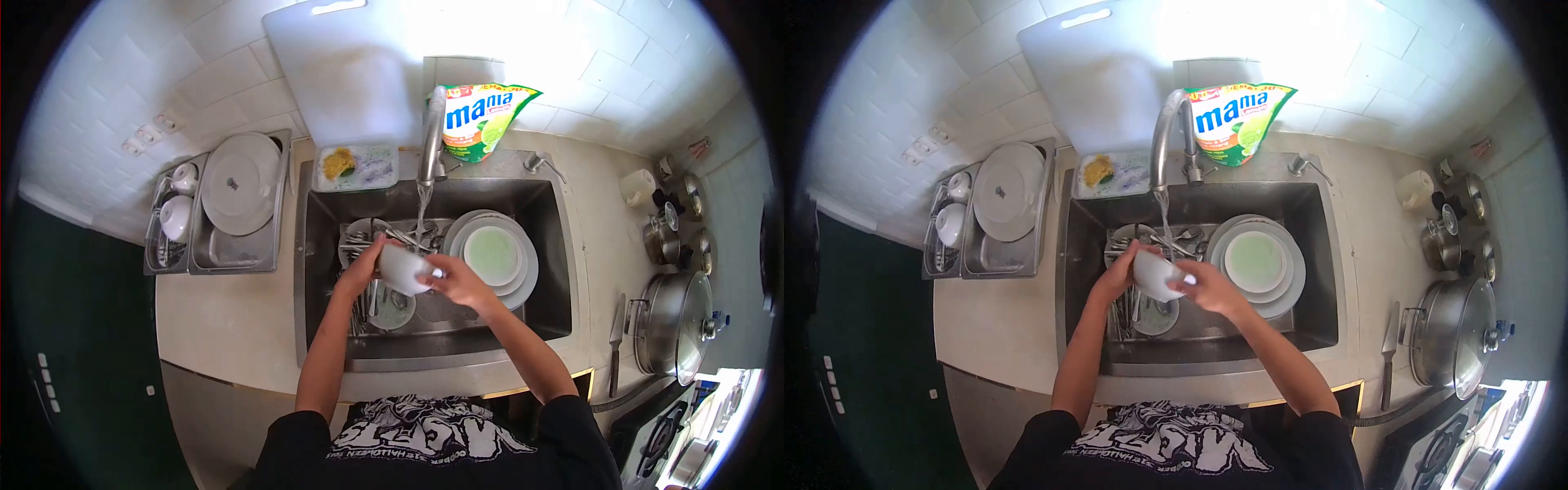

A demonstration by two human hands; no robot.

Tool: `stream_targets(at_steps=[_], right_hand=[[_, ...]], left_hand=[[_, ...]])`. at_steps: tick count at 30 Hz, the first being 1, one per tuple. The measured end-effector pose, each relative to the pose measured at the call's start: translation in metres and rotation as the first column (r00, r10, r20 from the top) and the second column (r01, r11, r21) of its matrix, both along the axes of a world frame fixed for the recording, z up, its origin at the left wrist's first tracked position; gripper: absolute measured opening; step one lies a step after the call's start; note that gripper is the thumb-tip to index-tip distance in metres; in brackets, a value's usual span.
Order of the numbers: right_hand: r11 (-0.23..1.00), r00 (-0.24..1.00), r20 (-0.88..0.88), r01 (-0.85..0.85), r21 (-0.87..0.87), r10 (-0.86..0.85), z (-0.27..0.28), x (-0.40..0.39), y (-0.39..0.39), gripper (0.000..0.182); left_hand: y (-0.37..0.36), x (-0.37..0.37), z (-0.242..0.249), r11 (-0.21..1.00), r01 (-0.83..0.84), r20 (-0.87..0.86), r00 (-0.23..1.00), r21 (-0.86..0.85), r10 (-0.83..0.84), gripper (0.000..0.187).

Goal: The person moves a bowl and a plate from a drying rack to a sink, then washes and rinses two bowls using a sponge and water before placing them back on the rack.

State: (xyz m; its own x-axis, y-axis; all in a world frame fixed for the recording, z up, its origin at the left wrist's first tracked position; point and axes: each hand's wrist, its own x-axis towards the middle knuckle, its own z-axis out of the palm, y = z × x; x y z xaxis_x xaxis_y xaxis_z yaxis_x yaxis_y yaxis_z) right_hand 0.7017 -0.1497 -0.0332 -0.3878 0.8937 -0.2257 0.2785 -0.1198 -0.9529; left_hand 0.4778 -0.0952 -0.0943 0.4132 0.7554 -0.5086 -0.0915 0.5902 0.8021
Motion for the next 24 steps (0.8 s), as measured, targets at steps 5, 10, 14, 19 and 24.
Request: stream_targets(at_steps=[5,10,14,19,24], right_hand=[[0.899,0.620,-0.678,0.110,-0.424,-0.395,-0.039,0.012,0.025,0.042],[0.843,0.704,-0.463,0.454,-0.288,-0.538,-0.057,-0.003,0.048,0.052],[0.835,0.795,-0.259,0.531,-0.144,-0.549,-0.056,-0.001,0.051,0.063],[0.862,0.804,-0.340,0.383,-0.333,-0.488,-0.036,0.013,0.042,0.074],[0.819,0.882,-0.178,0.307,-0.485,-0.436,-0.012,0.019,0.017,0.076]], left_hand=[[-0.008,0.017,-0.027,0.950,-0.279,0.422,0.851,-0.144,0.314,0.042],[-0.006,0.060,-0.020,0.805,-0.527,0.378,0.711,-0.271,0.593,0.035],[-0.008,0.079,0.004,0.779,-0.583,0.319,0.711,-0.230,0.627,0.037],[-0.015,0.091,0.009,0.755,-0.632,0.284,0.702,-0.177,0.654,0.038],[-0.024,0.085,-0.002,0.800,-0.600,-0.135,0.792,0.001,0.595,0.036]])
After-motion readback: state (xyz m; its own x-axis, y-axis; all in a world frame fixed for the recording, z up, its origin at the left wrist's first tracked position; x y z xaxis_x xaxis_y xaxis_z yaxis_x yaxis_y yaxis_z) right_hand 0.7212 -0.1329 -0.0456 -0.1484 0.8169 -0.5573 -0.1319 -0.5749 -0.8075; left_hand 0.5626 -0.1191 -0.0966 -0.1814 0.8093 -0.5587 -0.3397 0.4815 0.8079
